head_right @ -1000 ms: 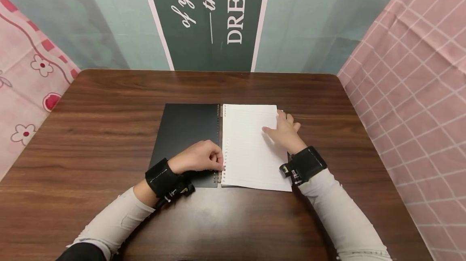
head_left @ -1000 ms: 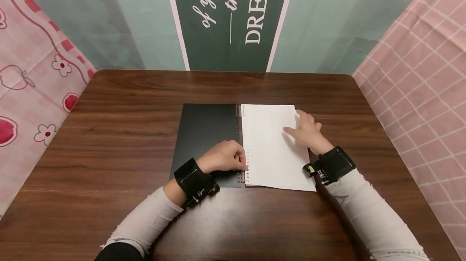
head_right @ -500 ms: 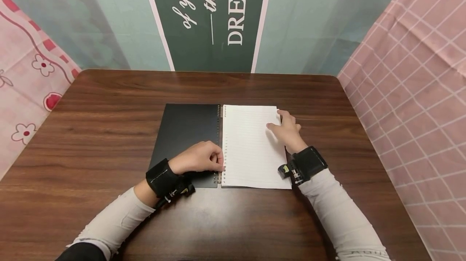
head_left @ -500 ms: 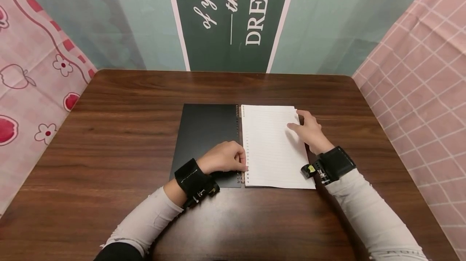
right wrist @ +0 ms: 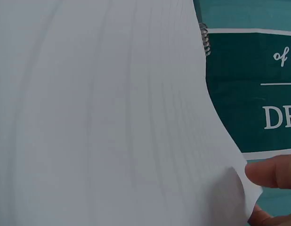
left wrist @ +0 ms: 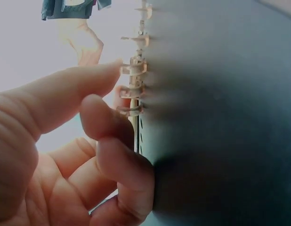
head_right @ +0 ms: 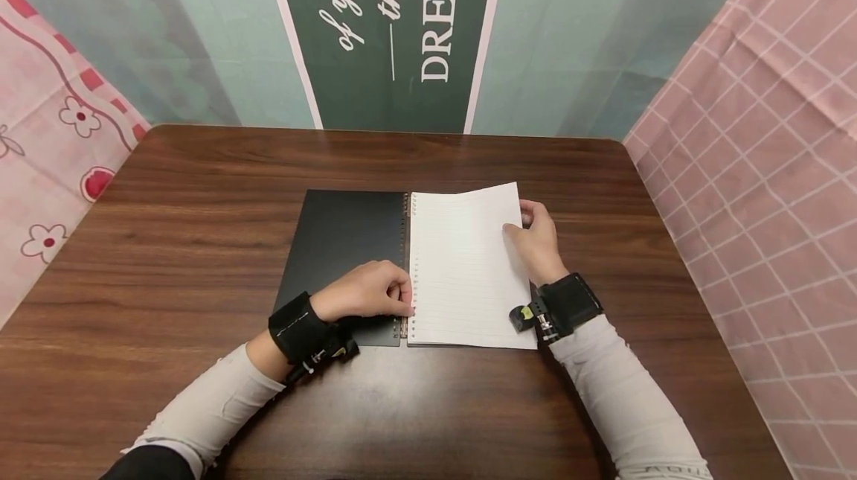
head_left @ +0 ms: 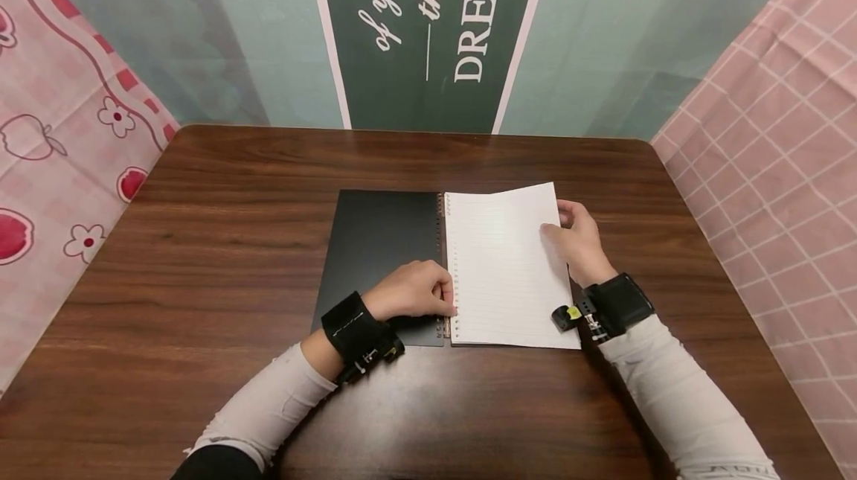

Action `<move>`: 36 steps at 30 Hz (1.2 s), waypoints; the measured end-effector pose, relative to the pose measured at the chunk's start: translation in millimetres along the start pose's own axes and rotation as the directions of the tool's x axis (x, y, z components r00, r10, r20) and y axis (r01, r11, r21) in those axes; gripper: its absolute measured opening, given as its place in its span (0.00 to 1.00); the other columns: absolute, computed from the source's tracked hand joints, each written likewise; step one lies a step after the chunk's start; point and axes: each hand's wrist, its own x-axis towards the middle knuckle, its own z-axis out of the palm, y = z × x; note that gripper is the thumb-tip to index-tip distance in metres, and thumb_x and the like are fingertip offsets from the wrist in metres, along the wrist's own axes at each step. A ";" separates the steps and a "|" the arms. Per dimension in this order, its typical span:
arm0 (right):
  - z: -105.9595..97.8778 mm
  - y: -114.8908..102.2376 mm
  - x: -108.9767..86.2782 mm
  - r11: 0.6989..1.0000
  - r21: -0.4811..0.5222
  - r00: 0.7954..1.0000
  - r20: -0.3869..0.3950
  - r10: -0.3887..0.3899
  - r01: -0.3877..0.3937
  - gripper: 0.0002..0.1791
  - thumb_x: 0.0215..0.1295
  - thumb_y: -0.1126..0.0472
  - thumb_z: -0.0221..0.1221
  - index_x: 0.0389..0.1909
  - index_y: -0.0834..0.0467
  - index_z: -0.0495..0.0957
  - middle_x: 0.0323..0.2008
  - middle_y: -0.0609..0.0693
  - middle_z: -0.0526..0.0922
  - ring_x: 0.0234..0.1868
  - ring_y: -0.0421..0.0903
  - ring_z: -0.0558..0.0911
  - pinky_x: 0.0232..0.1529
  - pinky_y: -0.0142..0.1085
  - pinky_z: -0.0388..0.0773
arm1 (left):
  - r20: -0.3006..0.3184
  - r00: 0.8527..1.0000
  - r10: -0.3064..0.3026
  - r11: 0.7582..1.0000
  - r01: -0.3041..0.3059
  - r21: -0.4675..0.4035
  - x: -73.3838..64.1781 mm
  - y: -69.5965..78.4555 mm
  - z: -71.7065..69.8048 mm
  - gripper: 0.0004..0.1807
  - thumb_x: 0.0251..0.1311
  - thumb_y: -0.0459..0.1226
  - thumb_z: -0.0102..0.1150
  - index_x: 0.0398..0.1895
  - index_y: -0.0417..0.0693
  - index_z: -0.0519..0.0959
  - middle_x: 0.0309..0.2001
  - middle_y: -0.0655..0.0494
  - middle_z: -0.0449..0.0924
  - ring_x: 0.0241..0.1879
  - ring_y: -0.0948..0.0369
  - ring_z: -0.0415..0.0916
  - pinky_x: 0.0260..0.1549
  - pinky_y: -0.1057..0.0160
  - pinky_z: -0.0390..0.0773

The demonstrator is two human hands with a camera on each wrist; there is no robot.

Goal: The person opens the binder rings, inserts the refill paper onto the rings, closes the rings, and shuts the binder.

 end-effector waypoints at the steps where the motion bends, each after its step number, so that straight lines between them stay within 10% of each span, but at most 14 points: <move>1: 0.3 0.3 0.2 1.000 0.014 1.000 -0.002 -0.003 0.003 0.33 0.70 0.68 0.51 0.74 0.65 0.54 0.62 0.68 0.68 0.56 0.55 0.71 0.55 0.41 0.69 | -0.001 1.000 0.001 1.000 -0.001 0.002 -0.2 0.0 -0.1 0.10 0.56 0.42 0.71 0.21 0.55 0.81 0.18 0.63 0.74 0.20 0.66 0.69 0.24 0.68 0.68; 26: 8.1 -3.7 9.5 0.996 0.089 1.000 0.009 -0.011 0.010 0.28 0.74 0.69 0.46 0.74 0.65 0.56 0.63 0.65 0.70 0.56 0.49 0.71 0.56 0.33 0.66 | 0.023 0.998 0.052 0.998 -0.051 -0.037 -0.2 -4.0 -3.1 0.08 0.57 0.39 0.70 0.24 0.52 0.82 0.18 0.62 0.75 0.18 0.67 0.69 0.23 0.70 0.68; 36: 8.7 -3.0 11.5 0.999 0.039 0.999 -0.020 0.027 -0.026 0.31 0.71 0.70 0.48 0.74 0.63 0.55 0.45 0.57 0.72 0.43 0.44 0.70 0.43 0.33 0.66 | 0.018 0.999 0.041 0.999 -0.040 -0.021 0.3 -2.6 -2.5 0.08 0.57 0.40 0.71 0.23 0.52 0.81 0.18 0.62 0.74 0.19 0.67 0.69 0.23 0.70 0.68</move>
